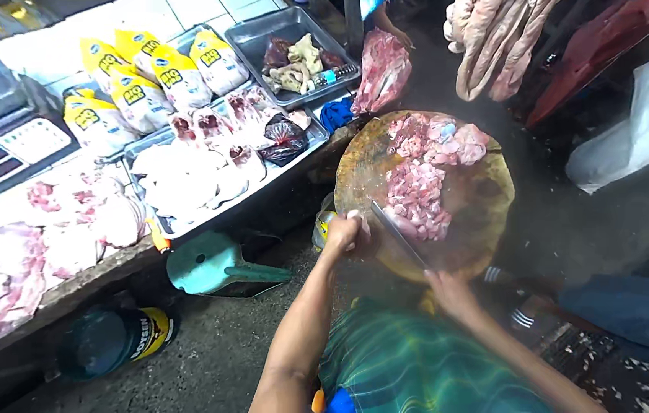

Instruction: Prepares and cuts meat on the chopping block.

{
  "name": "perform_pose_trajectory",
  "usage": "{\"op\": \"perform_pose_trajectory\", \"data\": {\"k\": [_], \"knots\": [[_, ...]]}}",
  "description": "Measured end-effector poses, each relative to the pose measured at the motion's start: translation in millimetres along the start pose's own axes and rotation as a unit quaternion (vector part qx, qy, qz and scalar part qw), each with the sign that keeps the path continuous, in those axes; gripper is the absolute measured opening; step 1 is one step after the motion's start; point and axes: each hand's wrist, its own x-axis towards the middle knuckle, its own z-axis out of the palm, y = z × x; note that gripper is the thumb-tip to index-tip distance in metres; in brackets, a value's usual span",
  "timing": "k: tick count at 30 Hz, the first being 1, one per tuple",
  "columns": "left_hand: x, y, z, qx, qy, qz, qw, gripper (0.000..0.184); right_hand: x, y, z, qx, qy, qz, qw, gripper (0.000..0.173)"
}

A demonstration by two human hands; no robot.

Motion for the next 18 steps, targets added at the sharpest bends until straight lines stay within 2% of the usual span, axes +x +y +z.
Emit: {"op": "perform_pose_trajectory", "data": {"k": [2, 4, 7, 9, 11, 13, 15, 17, 18], "knots": [[25.5, 20.5, -9.2, 0.002, 0.025, 0.039, 0.999, 0.030, -1.8, 14.7, 8.3, 0.083, 0.007, -0.009, 0.996, 0.068], [44.8, 39.2, -11.5, 0.051, 0.022, 0.036, 0.998, 0.031, -9.1, 27.0, 10.9, 0.155, 0.022, -0.005, 0.988, 0.064], [39.1, 44.2, 0.9, 0.165, 0.055, 0.047, 0.984, 0.037, -21.0, 45.4, 1.9, 0.186, 0.098, -0.044, 0.977, 0.059], [15.3, 30.7, 25.3, 0.171, 0.055, 0.081, 0.980, 0.034, -19.8, 60.7, -13.8, 0.158, 0.148, -0.080, 0.973, 0.060], [-12.4, 2.3, 52.6, 0.144, 0.068, 0.100, 0.982, 0.028, -16.4, 63.8, -34.4, 0.128, 0.161, -0.112, 0.972, 0.059], [-24.3, -23.7, 71.7, 0.137, 0.144, 0.071, 0.977, 0.030, -14.7, 53.7, -57.4, 0.115, 0.169, -0.166, 0.965, 0.059], [-26.1, -34.2, 76.3, 0.135, 0.198, 0.009, 0.971, 0.048, -13.8, 34.3, -80.2, 0.126, 0.214, -0.262, 0.933, 0.058], [-24.1, -38.1, 72.5, 0.116, 0.180, -0.040, 0.976, 0.067, -15.1, 11.1, -104.4, 0.176, 0.260, -0.384, 0.868, 0.059], [-24.1, -40.1, 69.5, 0.102, 0.161, -0.047, 0.980, 0.069, -15.5, -1.7, -116.1, 0.213, 0.273, -0.444, 0.827, 0.061]]}}
